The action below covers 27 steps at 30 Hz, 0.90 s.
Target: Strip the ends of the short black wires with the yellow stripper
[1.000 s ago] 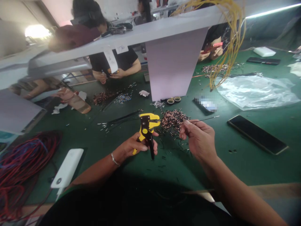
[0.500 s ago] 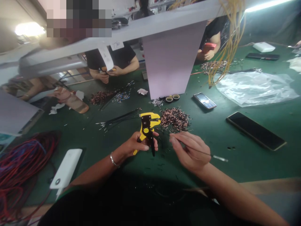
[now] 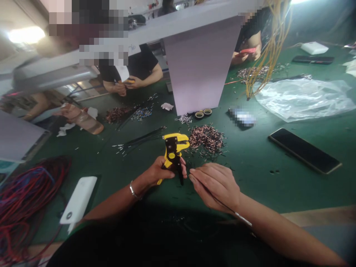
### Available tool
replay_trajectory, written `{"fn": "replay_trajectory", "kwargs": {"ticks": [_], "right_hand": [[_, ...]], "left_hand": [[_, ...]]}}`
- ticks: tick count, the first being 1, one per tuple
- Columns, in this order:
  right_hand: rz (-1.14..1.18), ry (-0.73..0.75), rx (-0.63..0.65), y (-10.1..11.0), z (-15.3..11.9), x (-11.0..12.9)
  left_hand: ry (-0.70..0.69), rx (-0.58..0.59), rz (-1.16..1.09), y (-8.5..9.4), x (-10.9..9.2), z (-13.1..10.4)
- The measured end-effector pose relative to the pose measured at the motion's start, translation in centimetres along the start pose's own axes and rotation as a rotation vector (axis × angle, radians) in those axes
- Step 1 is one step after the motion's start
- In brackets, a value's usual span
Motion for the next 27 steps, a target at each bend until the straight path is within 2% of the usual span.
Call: {"fn": "replay_trajectory", "kwargs": {"ticks": [5,9,16,22,27], "right_hand": [[-0.003,0.01,0.033,-0.1,-0.2,0.2],[0.003,0.0,0.037,-0.2,-0.4,0.2],[-0.012,0.062,0.036,0.0,-0.2,1.0],[-0.022,0.074,0.029,0.1,-0.3,1.3],[-0.018,0.067,0.03,-0.2,-0.1,1.3]], "left_hand": [[0.003,0.056,0.014,-0.8,-0.1,-0.1],[0.063,0.094,-0.068,-1.6,0.1,-0.4],[0.157,0.086,-0.202,-1.7,0.8,-0.8],[0.174,0.083,-0.246,-1.8,1.0,-0.5],[0.178,0.04,-0.227,-1.1,1.4,-0.6]]}}
Point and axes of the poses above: each hand's wrist, its own z-axis towards the middle knuckle, its own y-axis out of the back of the hand, x = y × z, the point moved 9 cm from there along z, towards the middle knuckle, and after that the axes turned 6 degrees about -x, right-handed, at the moved point
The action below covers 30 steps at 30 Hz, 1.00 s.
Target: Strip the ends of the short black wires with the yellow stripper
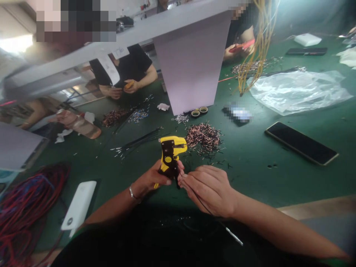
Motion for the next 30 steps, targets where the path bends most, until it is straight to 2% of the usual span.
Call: {"fn": "replay_trajectory", "kwargs": {"ticks": [5,10,19,24,30], "right_hand": [[-0.028,0.032,-0.024,-0.1,0.3,0.4],[-0.044,0.051,-0.031,-0.2,0.4,0.8],[-0.041,0.039,-0.028,0.2,0.5,0.7],[-0.069,0.02,-0.032,0.3,0.2,0.6],[-0.08,0.015,-0.029,0.4,0.0,0.7]], "left_hand": [[-0.056,-0.047,0.1,0.9,-0.3,-0.2],[-0.123,-0.094,0.221,0.8,-1.2,-0.4],[-0.174,-0.066,0.384,1.0,-1.4,-0.4],[-0.171,-0.023,0.404,0.8,-1.1,-0.3],[-0.174,-0.013,0.319,0.5,-1.1,-0.4]]}}
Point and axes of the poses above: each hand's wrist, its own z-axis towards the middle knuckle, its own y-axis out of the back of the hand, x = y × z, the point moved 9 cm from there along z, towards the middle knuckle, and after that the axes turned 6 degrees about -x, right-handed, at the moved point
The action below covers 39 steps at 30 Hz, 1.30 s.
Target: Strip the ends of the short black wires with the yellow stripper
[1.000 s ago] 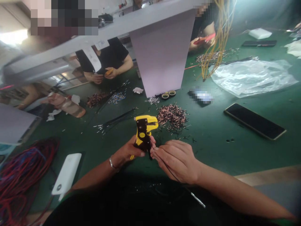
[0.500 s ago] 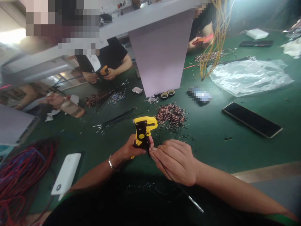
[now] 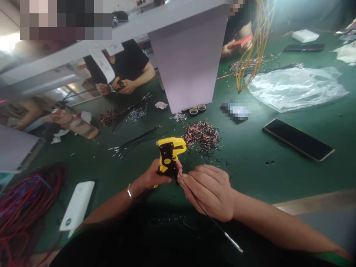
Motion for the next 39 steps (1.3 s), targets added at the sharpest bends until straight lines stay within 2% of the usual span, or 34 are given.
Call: {"fn": "replay_trajectory", "kwargs": {"ticks": [4,18,35,39], "right_hand": [[-0.014,-0.009,0.003,0.2,0.1,-0.1],[-0.065,-0.028,-0.024,0.7,0.0,-0.3],[-0.057,0.002,-0.025,0.0,-0.4,0.2],[-0.052,0.004,-0.031,0.0,-0.4,0.1]], "left_hand": [[0.014,0.041,-0.051,-0.8,-0.4,0.1],[0.01,0.024,-0.13,-1.4,-0.9,0.4],[-0.05,0.008,0.166,0.7,0.6,-0.2],[-0.059,0.013,0.2,0.3,0.3,-0.2]]}}
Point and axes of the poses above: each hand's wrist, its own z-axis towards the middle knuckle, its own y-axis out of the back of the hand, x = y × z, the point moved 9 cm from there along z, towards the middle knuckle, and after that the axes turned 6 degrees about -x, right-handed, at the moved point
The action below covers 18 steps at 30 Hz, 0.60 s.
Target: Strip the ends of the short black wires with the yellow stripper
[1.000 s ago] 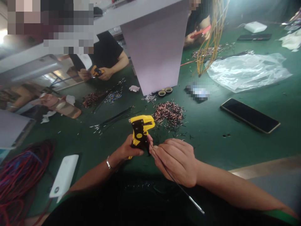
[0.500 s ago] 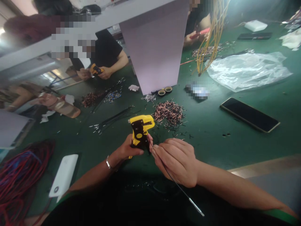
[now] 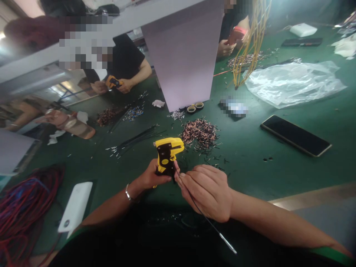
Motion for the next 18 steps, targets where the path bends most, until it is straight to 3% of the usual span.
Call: {"fn": "replay_trajectory", "kwargs": {"ticks": [7,18], "right_hand": [[0.01,0.008,-0.002,0.0,0.0,0.1],[0.006,-0.006,-0.003,-0.3,0.0,-0.2]], "left_hand": [[0.016,-0.046,-0.019,-0.7,-1.1,0.4],[0.011,-0.18,0.131,0.4,-0.8,0.3]]}}
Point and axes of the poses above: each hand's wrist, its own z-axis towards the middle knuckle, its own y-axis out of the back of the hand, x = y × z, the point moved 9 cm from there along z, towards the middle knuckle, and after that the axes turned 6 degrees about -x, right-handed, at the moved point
